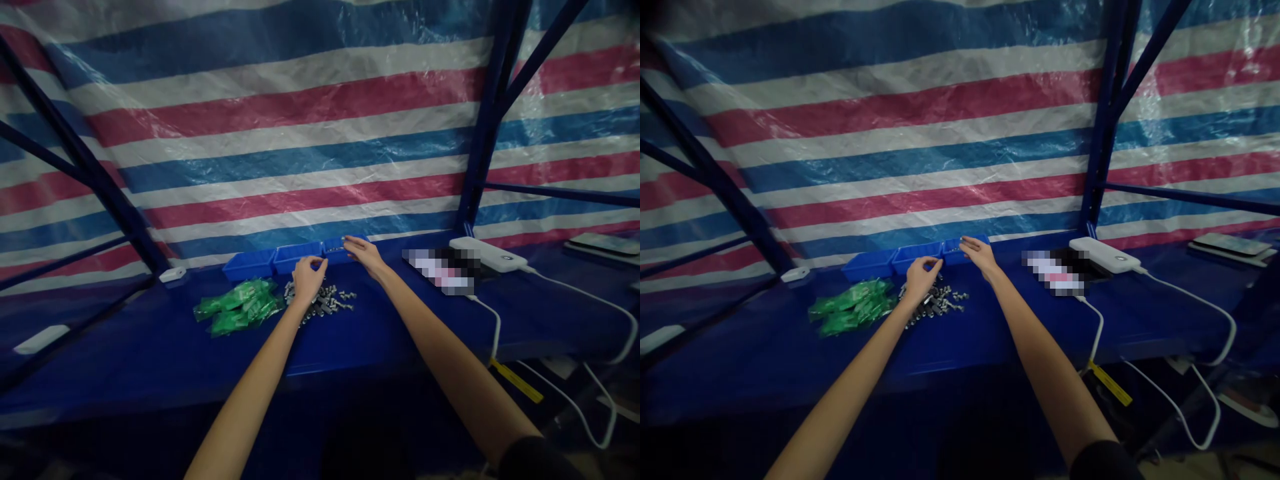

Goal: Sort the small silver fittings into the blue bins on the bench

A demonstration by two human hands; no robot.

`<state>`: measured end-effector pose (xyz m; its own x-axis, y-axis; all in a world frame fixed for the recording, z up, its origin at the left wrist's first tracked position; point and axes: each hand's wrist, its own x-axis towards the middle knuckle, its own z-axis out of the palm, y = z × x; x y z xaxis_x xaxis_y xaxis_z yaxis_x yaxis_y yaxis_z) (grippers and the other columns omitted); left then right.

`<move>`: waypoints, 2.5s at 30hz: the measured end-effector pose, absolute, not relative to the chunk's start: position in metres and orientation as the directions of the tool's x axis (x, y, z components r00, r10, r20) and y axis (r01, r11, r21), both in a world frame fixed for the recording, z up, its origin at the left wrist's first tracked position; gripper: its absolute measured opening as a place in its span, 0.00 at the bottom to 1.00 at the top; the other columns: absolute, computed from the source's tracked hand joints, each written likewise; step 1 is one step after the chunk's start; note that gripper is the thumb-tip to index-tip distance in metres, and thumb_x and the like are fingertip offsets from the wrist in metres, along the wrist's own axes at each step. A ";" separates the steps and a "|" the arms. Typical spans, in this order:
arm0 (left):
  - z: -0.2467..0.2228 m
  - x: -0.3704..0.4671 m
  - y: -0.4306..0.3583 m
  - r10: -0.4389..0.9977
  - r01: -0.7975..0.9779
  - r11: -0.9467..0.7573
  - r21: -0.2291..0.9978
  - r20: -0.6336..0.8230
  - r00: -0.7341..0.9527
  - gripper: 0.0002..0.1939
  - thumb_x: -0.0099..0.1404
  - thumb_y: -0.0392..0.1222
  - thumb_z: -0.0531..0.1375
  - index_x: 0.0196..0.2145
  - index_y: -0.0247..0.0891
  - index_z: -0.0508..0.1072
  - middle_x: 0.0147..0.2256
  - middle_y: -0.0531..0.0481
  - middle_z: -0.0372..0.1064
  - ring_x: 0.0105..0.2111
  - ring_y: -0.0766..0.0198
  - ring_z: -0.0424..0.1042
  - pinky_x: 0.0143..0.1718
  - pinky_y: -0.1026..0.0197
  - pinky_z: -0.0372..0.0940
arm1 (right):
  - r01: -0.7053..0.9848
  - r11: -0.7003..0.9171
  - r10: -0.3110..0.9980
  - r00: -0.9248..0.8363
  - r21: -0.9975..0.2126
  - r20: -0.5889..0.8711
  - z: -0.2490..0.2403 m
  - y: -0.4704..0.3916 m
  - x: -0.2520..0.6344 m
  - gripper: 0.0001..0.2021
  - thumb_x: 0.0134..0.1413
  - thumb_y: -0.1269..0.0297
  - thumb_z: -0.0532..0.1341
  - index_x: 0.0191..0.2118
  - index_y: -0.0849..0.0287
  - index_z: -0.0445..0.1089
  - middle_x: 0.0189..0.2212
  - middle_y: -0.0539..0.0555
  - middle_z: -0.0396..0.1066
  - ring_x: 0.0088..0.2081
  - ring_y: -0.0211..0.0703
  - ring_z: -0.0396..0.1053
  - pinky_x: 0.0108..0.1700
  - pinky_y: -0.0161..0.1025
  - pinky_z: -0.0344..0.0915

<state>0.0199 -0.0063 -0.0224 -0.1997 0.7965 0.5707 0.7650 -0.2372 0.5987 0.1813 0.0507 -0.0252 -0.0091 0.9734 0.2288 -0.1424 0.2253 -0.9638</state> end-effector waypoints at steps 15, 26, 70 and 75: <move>-0.018 0.032 -0.011 0.742 0.699 -0.423 0.576 0.664 -0.098 0.11 0.59 0.44 0.56 0.36 0.38 0.74 0.32 0.49 0.69 0.30 0.66 0.65 0.38 0.62 0.61 | -0.309 -0.064 0.903 -0.422 -0.949 0.077 -0.021 0.029 0.161 0.08 0.55 0.66 0.58 0.36 0.61 0.73 0.33 0.54 0.75 0.32 0.32 0.71 0.36 0.28 0.65; -0.015 0.036 -0.017 0.785 0.792 -0.369 0.486 0.619 -0.015 0.11 0.63 0.46 0.52 0.37 0.41 0.71 0.36 0.49 0.69 0.37 0.61 0.66 0.43 0.58 0.58 | -0.198 0.030 0.973 -0.219 -0.980 0.074 -0.015 0.024 0.166 0.09 0.43 0.60 0.66 0.28 0.61 0.74 0.22 0.49 0.70 0.24 0.30 0.65 0.31 0.29 0.62; -0.017 0.042 -0.030 0.898 0.884 -0.392 0.256 0.313 0.308 0.08 0.54 0.44 0.58 0.32 0.40 0.72 0.37 0.49 0.69 0.41 0.58 0.68 0.44 0.56 0.58 | 0.827 0.170 0.983 -0.104 -0.535 0.152 -0.024 0.015 0.177 0.11 0.47 0.55 0.60 0.34 0.53 0.76 0.38 0.55 0.75 0.42 0.47 0.71 0.41 0.37 0.64; -0.015 0.042 -0.029 0.897 0.910 -0.245 0.334 0.434 0.082 0.09 0.57 0.46 0.57 0.32 0.40 0.71 0.35 0.50 0.68 0.40 0.58 0.67 0.44 0.54 0.56 | 0.740 0.127 0.989 -0.045 -0.660 0.141 -0.023 0.015 0.176 0.15 0.52 0.53 0.56 0.29 0.56 0.76 0.29 0.54 0.75 0.34 0.42 0.73 0.35 0.33 0.66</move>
<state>0.0416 -0.0287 -0.0150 0.0817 0.8970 0.4345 0.9103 -0.2446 0.3339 0.1765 0.0149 -0.0228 -0.0447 0.9890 0.1407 0.7404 0.1274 -0.6600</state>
